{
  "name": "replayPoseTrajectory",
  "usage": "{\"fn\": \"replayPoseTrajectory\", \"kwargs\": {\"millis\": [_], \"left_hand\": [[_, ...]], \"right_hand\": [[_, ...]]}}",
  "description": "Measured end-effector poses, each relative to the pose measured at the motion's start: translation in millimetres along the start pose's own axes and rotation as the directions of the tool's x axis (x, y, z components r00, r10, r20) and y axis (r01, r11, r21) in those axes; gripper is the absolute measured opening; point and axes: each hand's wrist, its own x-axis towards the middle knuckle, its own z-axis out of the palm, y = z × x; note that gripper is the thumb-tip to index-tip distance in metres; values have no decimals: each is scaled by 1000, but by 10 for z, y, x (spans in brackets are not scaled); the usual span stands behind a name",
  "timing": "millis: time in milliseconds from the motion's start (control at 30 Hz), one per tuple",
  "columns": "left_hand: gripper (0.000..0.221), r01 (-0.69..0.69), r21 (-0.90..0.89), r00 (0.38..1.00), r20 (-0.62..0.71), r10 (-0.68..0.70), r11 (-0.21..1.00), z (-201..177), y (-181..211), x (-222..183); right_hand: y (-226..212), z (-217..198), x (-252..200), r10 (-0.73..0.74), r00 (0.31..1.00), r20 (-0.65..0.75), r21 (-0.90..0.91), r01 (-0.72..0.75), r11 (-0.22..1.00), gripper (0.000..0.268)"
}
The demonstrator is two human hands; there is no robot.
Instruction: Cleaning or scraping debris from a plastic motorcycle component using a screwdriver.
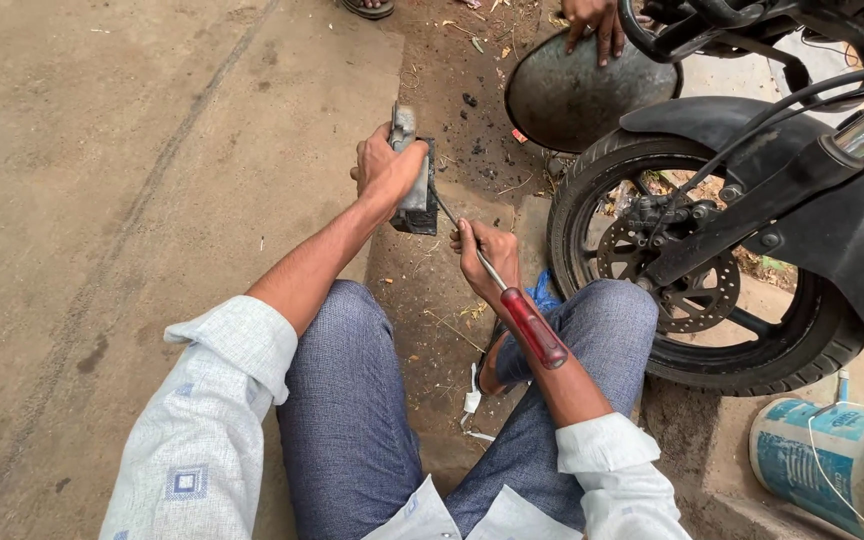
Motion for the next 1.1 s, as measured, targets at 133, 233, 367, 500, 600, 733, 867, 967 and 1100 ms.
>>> {"fn": "replayPoseTrajectory", "kwargs": {"millis": [133, 233, 367, 500, 600, 733, 867, 967, 1100], "left_hand": [[39, -60, -10, 997, 49, 60, 998, 26, 73, -69], [46, -66, -12, 997, 28, 67, 998, 9, 28, -42], [46, -30, -41, 999, -34, 29, 999, 18, -52, 73], [43, -92, -15, 995, 31, 93, 996, 26, 104, -70], [39, -41, 16, 999, 27, 40, 999, -25, 107, -97], [39, 17, -70, 1000, -17, -18, 997, -19, 32, 6], [46, -61, 9, 998, -9, 61, 998, 73, 35, -42], [56, 11, 0, 999, 35, -11, 1000, 1, 137, -105], [63, 67, 46, 998, 3, -67, 997, -40, 34, 15]], "right_hand": [[124, 36, 292, -79, 988, -129, 48, 85, 995, 25], [84, 16, 161, 12, 993, -114, 123, 2, 992, 26], [98, 55, 63, 56, 998, -24, 28, -56, 998, 26], [224, 95, 297, -27, 993, -116, 63, 35, 997, 26], [6, 69, 187, 24, 996, -83, 125, -13, 992, 25], [12, 35, 24, -58, 998, 12, -49, 58, 997, 23], [100, 136, 228, -191, 975, -114, -77, 183, 980, 19], [-1, 143, 126, -148, 985, -89, -141, 135, 981, 23], [-199, 211, -52, -181, 983, -14, -180, 175, 968, 24]]}}
